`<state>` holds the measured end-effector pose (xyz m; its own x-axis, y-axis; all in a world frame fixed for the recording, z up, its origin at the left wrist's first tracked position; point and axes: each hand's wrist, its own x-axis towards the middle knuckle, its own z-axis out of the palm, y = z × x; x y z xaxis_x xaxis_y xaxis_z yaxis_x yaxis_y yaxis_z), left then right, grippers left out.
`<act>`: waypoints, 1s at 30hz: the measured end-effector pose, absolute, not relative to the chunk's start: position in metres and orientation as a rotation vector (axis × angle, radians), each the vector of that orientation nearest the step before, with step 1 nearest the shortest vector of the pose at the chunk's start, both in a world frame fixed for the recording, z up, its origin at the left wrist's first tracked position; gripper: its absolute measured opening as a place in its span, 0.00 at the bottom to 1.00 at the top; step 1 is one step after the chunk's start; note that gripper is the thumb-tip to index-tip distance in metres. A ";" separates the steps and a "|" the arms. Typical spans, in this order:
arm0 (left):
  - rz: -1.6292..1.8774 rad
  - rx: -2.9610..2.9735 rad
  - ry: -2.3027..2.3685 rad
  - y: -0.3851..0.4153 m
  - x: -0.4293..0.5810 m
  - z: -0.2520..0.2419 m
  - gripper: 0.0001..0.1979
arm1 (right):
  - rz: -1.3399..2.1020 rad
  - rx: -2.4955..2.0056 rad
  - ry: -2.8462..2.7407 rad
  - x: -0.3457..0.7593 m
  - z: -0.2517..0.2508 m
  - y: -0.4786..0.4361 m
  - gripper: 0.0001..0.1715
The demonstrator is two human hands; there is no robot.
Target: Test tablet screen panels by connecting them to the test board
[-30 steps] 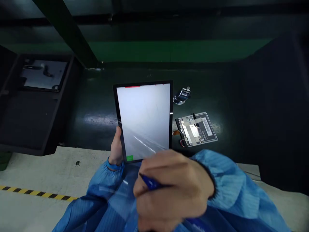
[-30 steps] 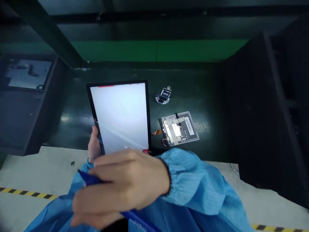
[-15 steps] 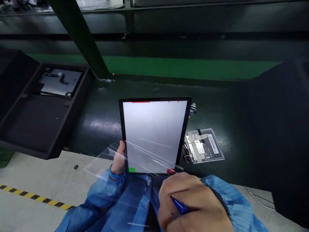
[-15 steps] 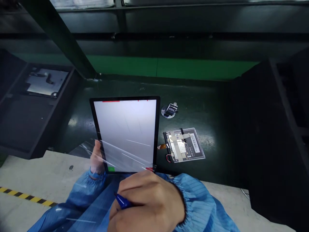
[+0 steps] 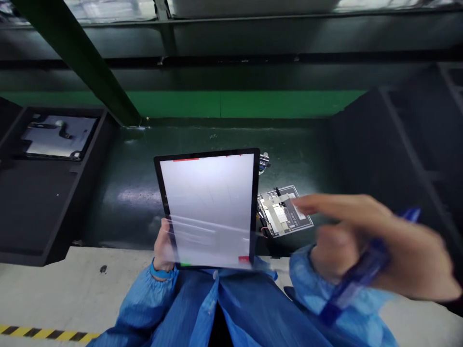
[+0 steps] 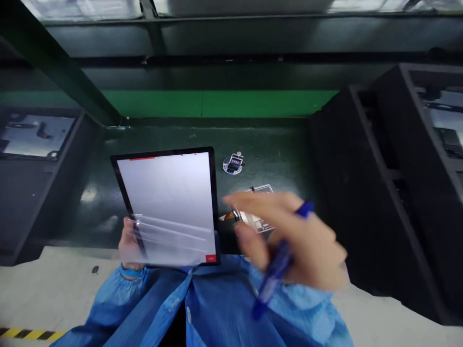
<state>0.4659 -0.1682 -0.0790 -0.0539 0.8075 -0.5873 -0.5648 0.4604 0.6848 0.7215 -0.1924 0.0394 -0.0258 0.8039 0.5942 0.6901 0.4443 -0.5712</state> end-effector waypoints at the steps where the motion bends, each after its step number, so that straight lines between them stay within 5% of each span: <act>1: 1.173 0.264 1.207 -0.168 0.467 -0.079 0.18 | -0.006 -1.320 -1.531 0.732 0.032 -0.188 0.14; 3: 1.285 0.306 1.280 -0.165 0.466 -0.079 0.17 | -0.104 -1.311 -1.249 0.753 0.006 -0.180 0.12; 10: 1.428 0.594 1.357 -0.156 0.448 -0.086 0.16 | 0.111 -1.822 -1.537 0.809 -0.091 -0.192 0.11; 17: 1.684 0.768 1.517 -0.149 0.445 -0.092 0.12 | 0.112 -1.813 -1.701 0.806 -0.100 -0.187 0.12; 30: 1.638 0.867 1.613 -0.148 0.448 -0.090 0.17 | 0.103 -1.758 -1.751 0.809 -0.106 -0.186 0.12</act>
